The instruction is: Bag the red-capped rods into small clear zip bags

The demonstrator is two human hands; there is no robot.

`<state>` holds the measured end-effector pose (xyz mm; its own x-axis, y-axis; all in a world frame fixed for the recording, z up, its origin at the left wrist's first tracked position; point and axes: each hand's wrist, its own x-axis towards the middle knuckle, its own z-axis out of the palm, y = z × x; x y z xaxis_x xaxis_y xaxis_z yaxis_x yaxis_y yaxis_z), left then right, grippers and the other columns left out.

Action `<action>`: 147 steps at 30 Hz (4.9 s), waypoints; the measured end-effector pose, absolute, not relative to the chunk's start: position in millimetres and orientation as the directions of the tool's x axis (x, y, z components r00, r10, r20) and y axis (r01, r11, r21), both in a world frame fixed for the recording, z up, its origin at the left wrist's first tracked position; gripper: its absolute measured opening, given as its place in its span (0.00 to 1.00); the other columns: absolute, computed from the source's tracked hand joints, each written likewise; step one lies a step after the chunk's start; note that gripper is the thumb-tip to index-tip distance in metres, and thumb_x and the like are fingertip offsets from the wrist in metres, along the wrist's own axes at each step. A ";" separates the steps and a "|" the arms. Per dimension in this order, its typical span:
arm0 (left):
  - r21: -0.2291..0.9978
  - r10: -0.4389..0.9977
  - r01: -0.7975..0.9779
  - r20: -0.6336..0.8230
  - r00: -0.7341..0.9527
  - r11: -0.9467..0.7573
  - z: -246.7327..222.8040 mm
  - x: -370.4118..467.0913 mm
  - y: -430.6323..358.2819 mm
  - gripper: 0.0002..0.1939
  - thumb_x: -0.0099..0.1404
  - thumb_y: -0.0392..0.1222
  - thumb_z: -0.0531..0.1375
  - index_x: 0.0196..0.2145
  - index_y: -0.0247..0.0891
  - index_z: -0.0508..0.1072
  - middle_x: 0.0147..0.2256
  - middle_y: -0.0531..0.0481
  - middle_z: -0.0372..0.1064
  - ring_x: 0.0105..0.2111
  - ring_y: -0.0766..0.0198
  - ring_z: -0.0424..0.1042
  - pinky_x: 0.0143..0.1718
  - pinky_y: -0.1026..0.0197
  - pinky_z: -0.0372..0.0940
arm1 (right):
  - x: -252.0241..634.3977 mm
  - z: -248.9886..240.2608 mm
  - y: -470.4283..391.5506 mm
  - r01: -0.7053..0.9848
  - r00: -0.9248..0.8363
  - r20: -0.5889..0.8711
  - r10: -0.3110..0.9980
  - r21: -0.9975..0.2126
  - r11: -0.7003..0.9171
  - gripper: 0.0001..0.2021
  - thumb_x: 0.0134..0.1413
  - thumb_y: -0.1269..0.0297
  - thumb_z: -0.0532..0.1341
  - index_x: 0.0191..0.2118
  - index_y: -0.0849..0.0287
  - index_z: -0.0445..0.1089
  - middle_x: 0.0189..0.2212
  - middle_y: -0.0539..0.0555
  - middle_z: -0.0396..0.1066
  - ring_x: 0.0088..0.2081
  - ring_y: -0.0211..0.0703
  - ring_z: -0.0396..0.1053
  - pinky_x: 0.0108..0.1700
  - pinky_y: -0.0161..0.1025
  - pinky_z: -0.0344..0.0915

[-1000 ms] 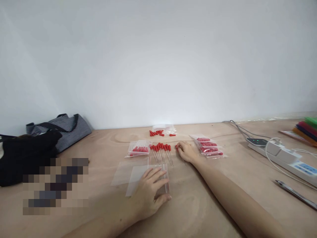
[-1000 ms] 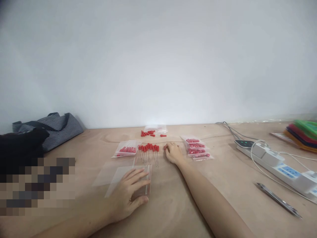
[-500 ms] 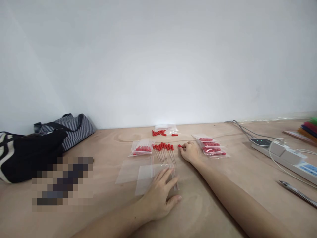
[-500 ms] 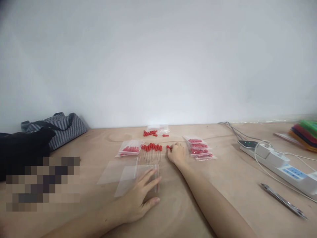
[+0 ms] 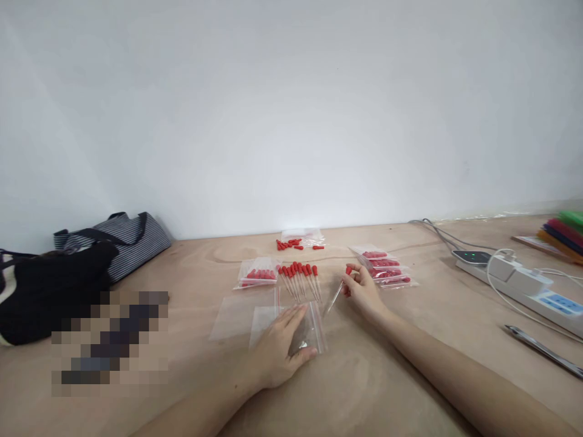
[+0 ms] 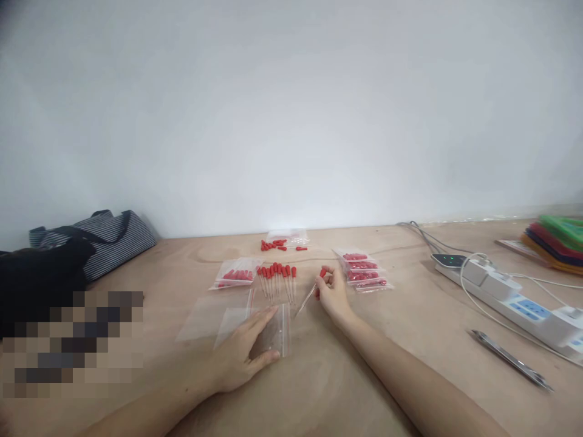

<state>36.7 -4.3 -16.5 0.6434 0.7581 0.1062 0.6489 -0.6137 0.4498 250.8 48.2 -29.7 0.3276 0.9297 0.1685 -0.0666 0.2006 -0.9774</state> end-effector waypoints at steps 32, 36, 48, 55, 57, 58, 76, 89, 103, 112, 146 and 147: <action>0.446 0.754 0.650 0.092 0.651 -0.615 -17.4 36.0 -2.0 0.33 0.59 0.50 0.54 0.58 0.37 0.48 0.58 0.43 0.46 0.57 0.54 0.46 0.55 0.48 0.47 | 231.7 -39.5 36.5 -0.181 0.298 0.159 0.941 -0.959 0.220 0.20 0.39 0.54 0.59 0.37 0.55 0.52 0.20 0.43 0.59 0.19 0.37 0.63 0.22 0.36 0.61; 0.451 0.755 0.647 0.103 0.647 -0.615 -19.1 35.4 -1.2 0.33 0.58 0.50 0.54 0.58 0.39 0.47 0.58 0.44 0.47 0.57 0.53 0.47 0.55 0.48 0.49 | 228.6 -39.3 28.4 -0.255 0.203 0.033 0.979 -0.963 0.086 0.19 0.35 0.54 0.61 0.32 0.56 0.53 0.19 0.44 0.62 0.19 0.37 0.64 0.23 0.36 0.62; 0.385 0.718 0.631 0.139 0.682 -0.674 -9.7 45.1 -5.6 0.30 0.59 0.47 0.55 0.56 0.39 0.50 0.54 0.43 0.56 0.53 0.54 0.54 0.55 0.46 0.44 | 263.7 -36.4 20.7 0.090 -0.358 0.094 0.929 -0.987 0.135 0.15 0.28 0.57 0.68 0.23 0.61 0.66 0.13 0.42 0.56 0.16 0.29 0.50 0.19 0.30 0.46; 0.341 0.699 0.644 0.059 0.712 -0.685 8.4 51.3 -10.4 0.29 0.57 0.43 0.56 0.55 0.40 0.53 0.53 0.45 0.57 0.52 0.54 0.56 0.54 0.47 0.46 | 268.0 -37.2 25.4 0.186 -0.274 0.142 0.951 -0.963 0.197 0.14 0.31 0.57 0.67 0.22 0.60 0.66 0.13 0.43 0.57 0.17 0.30 0.50 0.19 0.30 0.47; 0.361 0.703 0.634 0.092 0.706 -0.684 7.8 54.0 -9.4 0.28 0.57 0.43 0.56 0.55 0.39 0.53 0.51 0.45 0.60 0.50 0.55 0.59 0.53 0.48 0.48 | 263.7 -37.1 22.3 0.184 -0.286 0.144 0.947 -0.962 0.202 0.15 0.30 0.56 0.67 0.21 0.60 0.65 0.13 0.43 0.57 0.17 0.30 0.51 0.18 0.30 0.48; 0.374 0.704 0.627 0.111 0.701 -0.683 5.7 55.6 -8.5 0.28 0.58 0.43 0.56 0.54 0.39 0.54 0.50 0.45 0.61 0.49 0.55 0.59 0.53 0.49 0.49 | 261.4 -37.1 20.4 0.181 -0.289 0.147 0.946 -0.962 0.205 0.15 0.30 0.56 0.67 0.20 0.60 0.64 0.13 0.44 0.58 0.17 0.30 0.52 0.19 0.30 0.49; 0.364 0.646 0.575 0.106 0.756 -0.733 4.6 4.5 5.5 0.23 0.58 0.45 0.56 0.52 0.42 0.59 0.52 0.46 0.58 0.53 0.54 0.54 0.55 0.46 0.46 | 266.2 -38.1 20.6 0.359 -0.422 0.153 0.894 -0.877 0.320 0.14 0.35 0.58 0.66 0.32 0.59 0.71 0.19 0.46 0.60 0.21 0.32 0.53 0.21 0.30 0.50; 0.367 0.663 0.607 0.038 0.748 -0.705 2.8 17.7 -1.0 0.23 0.60 0.44 0.53 0.54 0.42 0.58 0.53 0.46 0.58 0.53 0.56 0.56 0.56 0.42 0.36 | 268.9 -30.9 20.4 0.360 -0.483 0.261 0.836 -0.810 0.462 0.10 0.46 0.58 0.60 0.29 0.59 0.71 0.29 0.52 0.62 0.32 0.39 0.61 0.35 0.36 0.58; 0.402 0.629 0.560 0.056 0.775 -0.725 3.3 24.4 -1.8 0.21 0.62 0.43 0.52 0.53 0.45 0.58 0.54 0.46 0.56 0.55 0.56 0.53 0.55 0.40 0.36 | 258.8 -42.1 33.1 0.421 -0.264 0.304 0.915 -0.817 0.393 0.07 0.41 0.62 0.62 0.22 0.60 0.68 0.22 0.50 0.63 0.25 0.37 0.59 0.27 0.34 0.57; 0.409 0.626 0.558 0.044 0.778 -0.722 -1.8 21.5 0.0 0.21 0.62 0.45 0.52 0.53 0.45 0.58 0.54 0.47 0.56 0.55 0.57 0.53 0.55 0.41 0.37 | 257.2 -31.0 109.5 0.561 0.045 0.247 0.968 -0.808 0.180 0.09 0.45 0.60 0.57 0.30 0.59 0.71 0.28 0.53 0.71 0.30 0.42 0.65 0.33 0.37 0.58; 0.449 0.679 0.576 0.100 0.728 -0.683 -5.5 22.4 0.2 0.23 0.61 0.44 0.53 0.54 0.43 0.57 0.53 0.46 0.57 0.54 0.56 0.54 0.56 0.43 0.38 | 260.6 -43.9 17.2 -0.257 0.235 -0.027 0.972 -0.966 0.035 0.18 0.40 0.47 0.60 0.27 0.56 0.57 0.18 0.47 0.63 0.20 0.36 0.64 0.23 0.34 0.60; 0.446 0.683 0.582 0.098 0.724 -0.680 -5.1 22.8 -0.1 0.23 0.61 0.44 0.53 0.54 0.42 0.57 0.53 0.46 0.57 0.54 0.56 0.54 0.56 0.43 0.38 | 259.6 -42.8 15.1 -0.281 0.197 -0.044 0.979 -0.959 0.013 0.18 0.39 0.48 0.61 0.26 0.56 0.57 0.19 0.47 0.64 0.20 0.36 0.65 0.24 0.34 0.61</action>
